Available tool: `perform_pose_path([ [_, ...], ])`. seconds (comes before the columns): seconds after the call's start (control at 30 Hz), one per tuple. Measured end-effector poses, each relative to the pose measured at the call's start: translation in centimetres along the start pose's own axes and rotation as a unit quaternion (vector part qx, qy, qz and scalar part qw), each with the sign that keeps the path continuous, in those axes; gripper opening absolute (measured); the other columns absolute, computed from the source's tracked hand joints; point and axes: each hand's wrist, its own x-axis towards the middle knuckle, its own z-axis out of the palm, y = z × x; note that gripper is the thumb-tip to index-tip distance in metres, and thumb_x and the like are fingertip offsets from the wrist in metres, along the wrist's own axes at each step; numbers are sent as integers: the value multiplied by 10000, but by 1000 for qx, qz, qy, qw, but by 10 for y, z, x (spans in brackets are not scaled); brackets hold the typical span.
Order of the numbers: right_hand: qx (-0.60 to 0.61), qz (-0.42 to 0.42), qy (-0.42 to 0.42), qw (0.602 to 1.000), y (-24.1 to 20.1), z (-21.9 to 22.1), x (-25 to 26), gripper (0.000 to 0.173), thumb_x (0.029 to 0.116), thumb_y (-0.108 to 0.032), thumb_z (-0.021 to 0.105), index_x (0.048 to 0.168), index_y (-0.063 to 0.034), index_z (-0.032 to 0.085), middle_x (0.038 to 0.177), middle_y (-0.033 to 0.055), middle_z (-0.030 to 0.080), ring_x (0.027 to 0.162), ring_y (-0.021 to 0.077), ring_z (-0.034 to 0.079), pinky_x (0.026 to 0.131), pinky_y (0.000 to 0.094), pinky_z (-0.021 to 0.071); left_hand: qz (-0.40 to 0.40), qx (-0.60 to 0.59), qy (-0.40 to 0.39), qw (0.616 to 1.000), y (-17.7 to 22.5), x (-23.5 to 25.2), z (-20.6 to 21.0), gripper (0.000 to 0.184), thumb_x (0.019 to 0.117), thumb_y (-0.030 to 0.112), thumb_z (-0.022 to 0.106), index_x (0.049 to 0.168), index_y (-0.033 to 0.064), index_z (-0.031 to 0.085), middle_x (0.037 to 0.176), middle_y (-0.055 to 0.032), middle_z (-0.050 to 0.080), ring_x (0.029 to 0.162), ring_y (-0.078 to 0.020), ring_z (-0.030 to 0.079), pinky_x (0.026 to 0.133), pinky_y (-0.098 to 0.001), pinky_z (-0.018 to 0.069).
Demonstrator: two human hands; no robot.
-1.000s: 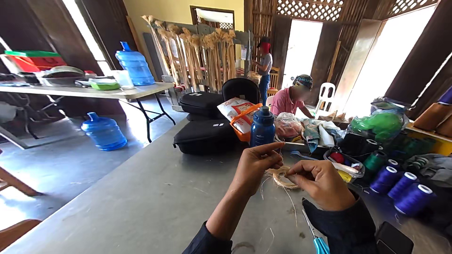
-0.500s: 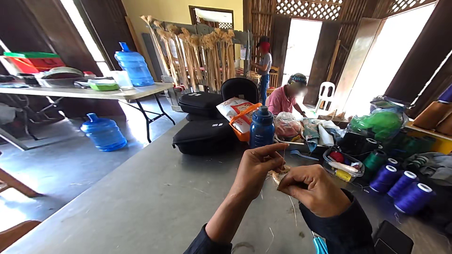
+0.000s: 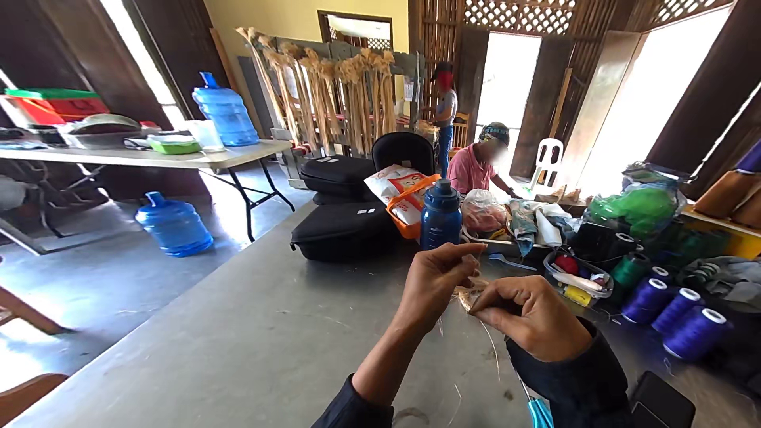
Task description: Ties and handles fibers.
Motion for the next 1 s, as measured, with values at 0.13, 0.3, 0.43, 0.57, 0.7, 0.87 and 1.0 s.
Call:
perform_pose_path([
  [0.13, -45, 34, 9, 998, 1, 0, 1, 83, 856, -54, 669, 866, -12, 740, 744, -26, 691, 623, -80, 567, 597, 98, 476, -21, -33, 16, 999, 7, -2, 0, 209, 976, -8, 562, 1084, -13, 742, 883, -44, 746, 800, -112, 722, 750, -256, 606],
  [0.3, -66, 47, 25, 996, 0, 7, 3, 87, 847, -68, 666, 857, -31, 744, 715, -37, 681, 597, -74, 555, 570, 114, 463, -45, -49, 45, 997, 13, -3, 1, 191, 982, -43, 570, 1046, -33, 750, 761, -45, 732, 701, -98, 704, 727, -242, 599],
  [0.43, -28, 40, 146, 988, 2, 9, 6, 96, 856, -27, 641, 870, -20, 736, 721, -55, 679, 577, -70, 556, 546, 109, 471, -95, -59, 77, 991, 20, -1, 0, 243, 991, -91, 492, 1060, -60, 723, 825, -94, 744, 757, -134, 720, 726, -258, 594],
  [0.57, 48, 85, 266, 959, 1, 13, 12, 102, 865, 41, 639, 855, -18, 722, 661, -59, 654, 495, -52, 513, 449, 119, 409, -136, -93, 27, 986, 24, -1, -5, 300, 949, -115, 482, 1102, -35, 727, 957, -108, 767, 854, -115, 725, 698, -222, 562],
  [0.7, 39, 117, 249, 961, 1, 17, 13, 99, 861, 43, 647, 839, -24, 717, 654, -61, 645, 501, -52, 509, 475, 121, 420, -116, -96, 2, 989, 18, -2, -2, 212, 981, -38, 570, 1107, -20, 740, 1002, -97, 766, 773, -49, 680, 607, -168, 497],
  [0.87, -7, 139, 216, 966, 3, 22, 14, 65, 858, -12, 662, 850, -42, 720, 675, -68, 655, 535, -54, 535, 518, 135, 450, -90, -91, 65, 990, 19, -4, 7, 158, 975, -34, 612, 994, -18, 768, 814, -59, 757, 595, -10, 594, 538, -149, 452],
  [1.0, -32, 150, 188, 970, 5, 23, 13, 52, 851, -39, 675, 851, -53, 725, 678, -70, 661, 536, -54, 540, 527, 143, 458, -68, -89, 102, 989, 17, -4, 8, 162, 984, -34, 605, 956, -27, 764, 755, -58, 734, 559, -19, 572, 527, -150, 451],
])
